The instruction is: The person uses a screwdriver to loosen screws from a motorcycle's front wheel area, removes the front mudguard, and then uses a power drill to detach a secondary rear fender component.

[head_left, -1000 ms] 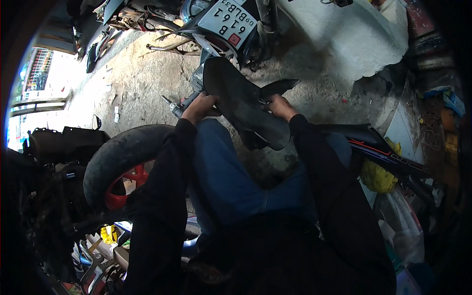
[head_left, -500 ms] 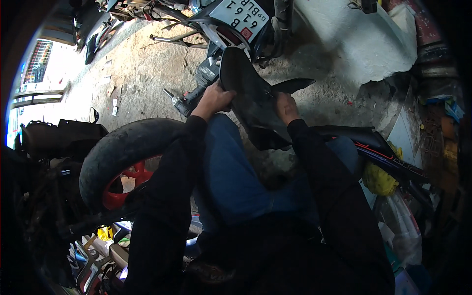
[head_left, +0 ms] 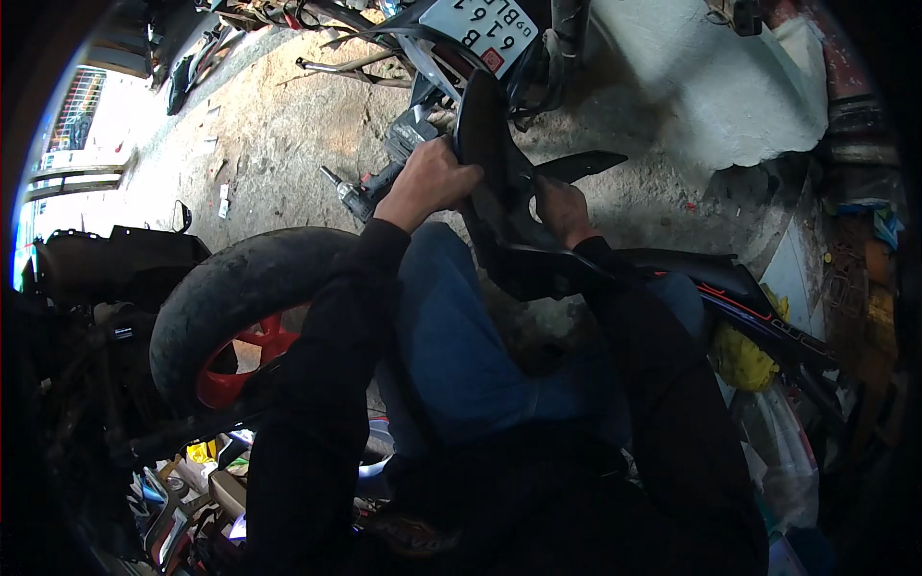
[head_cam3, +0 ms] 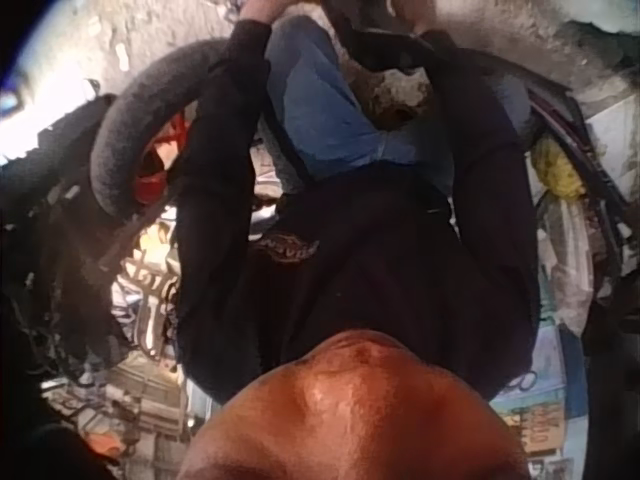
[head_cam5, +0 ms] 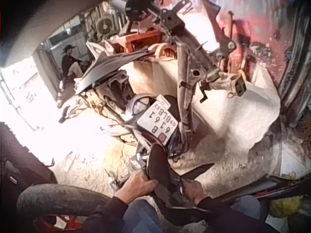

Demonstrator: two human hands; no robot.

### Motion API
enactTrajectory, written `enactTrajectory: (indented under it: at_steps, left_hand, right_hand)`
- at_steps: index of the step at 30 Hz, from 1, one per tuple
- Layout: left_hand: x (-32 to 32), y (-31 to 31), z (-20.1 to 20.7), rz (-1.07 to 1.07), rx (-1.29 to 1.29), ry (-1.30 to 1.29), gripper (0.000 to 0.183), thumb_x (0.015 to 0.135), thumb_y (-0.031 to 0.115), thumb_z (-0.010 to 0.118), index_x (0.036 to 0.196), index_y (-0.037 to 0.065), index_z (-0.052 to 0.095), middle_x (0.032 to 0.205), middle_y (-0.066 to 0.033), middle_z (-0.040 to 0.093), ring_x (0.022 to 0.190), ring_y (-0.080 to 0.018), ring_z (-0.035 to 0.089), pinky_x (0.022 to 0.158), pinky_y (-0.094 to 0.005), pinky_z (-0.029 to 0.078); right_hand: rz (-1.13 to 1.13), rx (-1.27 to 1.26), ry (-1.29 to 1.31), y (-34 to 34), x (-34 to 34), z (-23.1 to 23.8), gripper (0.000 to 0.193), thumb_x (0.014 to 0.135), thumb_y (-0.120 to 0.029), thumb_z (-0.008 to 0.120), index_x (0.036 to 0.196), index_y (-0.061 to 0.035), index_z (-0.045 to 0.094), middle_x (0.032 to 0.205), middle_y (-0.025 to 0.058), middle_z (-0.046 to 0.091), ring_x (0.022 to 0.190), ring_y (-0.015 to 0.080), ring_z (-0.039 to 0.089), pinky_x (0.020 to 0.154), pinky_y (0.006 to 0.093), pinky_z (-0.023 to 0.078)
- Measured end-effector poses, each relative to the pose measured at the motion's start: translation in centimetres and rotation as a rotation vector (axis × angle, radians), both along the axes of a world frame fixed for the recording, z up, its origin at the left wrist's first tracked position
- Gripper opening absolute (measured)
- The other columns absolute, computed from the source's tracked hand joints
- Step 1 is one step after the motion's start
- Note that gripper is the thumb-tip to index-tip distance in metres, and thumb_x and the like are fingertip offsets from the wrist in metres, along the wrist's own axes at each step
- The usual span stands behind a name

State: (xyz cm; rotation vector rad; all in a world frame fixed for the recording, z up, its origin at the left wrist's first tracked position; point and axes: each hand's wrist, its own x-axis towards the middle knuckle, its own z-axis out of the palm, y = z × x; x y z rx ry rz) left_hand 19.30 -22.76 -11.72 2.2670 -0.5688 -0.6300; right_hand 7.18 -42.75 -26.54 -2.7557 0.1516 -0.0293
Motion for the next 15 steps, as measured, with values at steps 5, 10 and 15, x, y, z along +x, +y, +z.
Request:
enactTrajectory:
  at_steps: [5, 10, 15]
  left_hand:
    - [1.2, -1.5, 3.1, -0.073, 0.008, 0.044, 0.037, 0.07, 0.026, 0.057, 0.057, -0.009, 0.056, 0.059, -0.0235, 0.058, 0.061, -0.0385, 0.061, 0.059, -0.0399, 0.05]
    - [2.3, -3.0, 5.9, -0.407, 0.15, -0.302, 0.024, 0.078, 0.026, 0.057, 0.079, 0.004, 0.067, 0.067, -0.0198, 0.059, 0.065, -0.0297, 0.063, 0.062, -0.0389, 0.049]
    - [4.1, -2.1, 6.8, -0.586, 0.171, -0.633, 0.025, 0.079, 0.024, 0.054, 0.076, 0.004, 0.066, 0.069, -0.0206, 0.061, 0.064, -0.0295, 0.062, 0.06, -0.0374, 0.049]
  right_hand:
    - [0.06, 0.007, -0.027, -0.4, 0.0, 2.8, 0.019, 0.082, -0.011, 0.051, 0.099, -0.0032, 0.056, 0.081, 0.0203, 0.063, 0.08, 0.0389, 0.062, 0.068, 0.0472, 0.049]
    - [-0.094, 0.077, 0.037, -0.2, 1.6, 8.1, 0.022, 0.082, -0.018, 0.054, 0.098, -0.0017, 0.057, 0.082, 0.0242, 0.063, 0.081, 0.0419, 0.062, 0.072, 0.0499, 0.048]
    - [-0.011, 0.028, 0.034, -1.0, 1.2, 11.3, 0.025, 0.083, -0.023, 0.057, 0.096, -0.0025, 0.058, 0.081, 0.0226, 0.063, 0.081, 0.041, 0.062, 0.071, 0.0501, 0.048]
